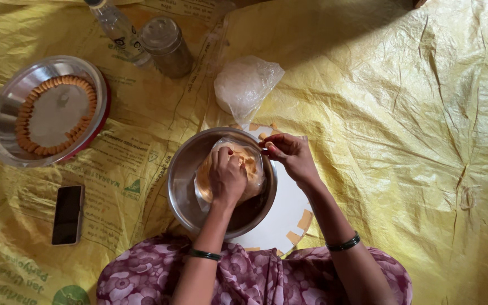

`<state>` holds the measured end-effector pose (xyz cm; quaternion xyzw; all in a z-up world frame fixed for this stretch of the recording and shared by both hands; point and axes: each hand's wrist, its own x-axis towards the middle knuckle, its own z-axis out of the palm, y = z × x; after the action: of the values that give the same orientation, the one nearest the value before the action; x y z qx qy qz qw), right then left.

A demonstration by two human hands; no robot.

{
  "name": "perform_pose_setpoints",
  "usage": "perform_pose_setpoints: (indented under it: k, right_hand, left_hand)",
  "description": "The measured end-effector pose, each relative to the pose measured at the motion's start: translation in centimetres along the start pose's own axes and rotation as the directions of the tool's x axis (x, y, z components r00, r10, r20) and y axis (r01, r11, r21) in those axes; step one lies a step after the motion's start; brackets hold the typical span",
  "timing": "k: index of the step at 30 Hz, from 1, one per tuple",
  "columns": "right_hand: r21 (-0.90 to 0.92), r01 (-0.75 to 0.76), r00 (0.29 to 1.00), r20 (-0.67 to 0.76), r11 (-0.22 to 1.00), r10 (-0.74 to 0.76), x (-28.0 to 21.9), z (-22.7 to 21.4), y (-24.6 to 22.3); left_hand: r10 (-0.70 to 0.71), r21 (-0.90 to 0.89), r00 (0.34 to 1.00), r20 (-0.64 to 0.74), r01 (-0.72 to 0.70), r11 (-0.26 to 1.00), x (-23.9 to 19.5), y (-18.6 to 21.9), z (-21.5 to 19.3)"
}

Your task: The person sits on a yellow tarp and repeatedly scoops a dough-like mixture from a plastic bag, rolls it into small balls between their palms, and places them on a plate. Later, they use a wooden grater to process the same mixture.

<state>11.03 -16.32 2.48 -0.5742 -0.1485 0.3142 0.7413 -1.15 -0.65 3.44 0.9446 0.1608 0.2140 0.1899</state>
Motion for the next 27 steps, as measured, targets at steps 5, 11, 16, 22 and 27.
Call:
perform_pose_setpoints:
  k: [5,11,16,22,27]
  right_hand:
    - [-0.135,0.016,0.999,-0.046,0.991,-0.022,-0.3,-0.1,0.4]
    - [-0.199,-0.089,0.986,-0.159,0.976,0.057,0.3,-0.2,1.1]
    - [0.060,-0.106,0.992,-0.061,0.993,0.110,0.4,-0.5,1.4]
    - [0.055,-0.052,0.999,0.016,0.997,0.051,-0.2,-1.1,1.1]
    - [0.083,-0.047,0.998,-0.045,0.995,0.051,0.1,-1.9,0.7]
  left_hand:
    - [0.072,0.098,0.995,0.062,-0.078,0.992,0.6,-0.7,1.1]
    - [-0.001,-0.041,0.999,0.036,0.003,0.999,1.5,0.9,-0.4]
    - [-0.062,-0.415,0.997,-0.038,0.041,0.909,1.7,4.0,-2.1]
    - [-0.104,-0.492,0.994,-0.028,0.077,0.867,2.2,5.6,-2.7]
    - [-0.073,-0.600,0.996,0.059,0.094,0.795,1.3,5.9,-3.7]
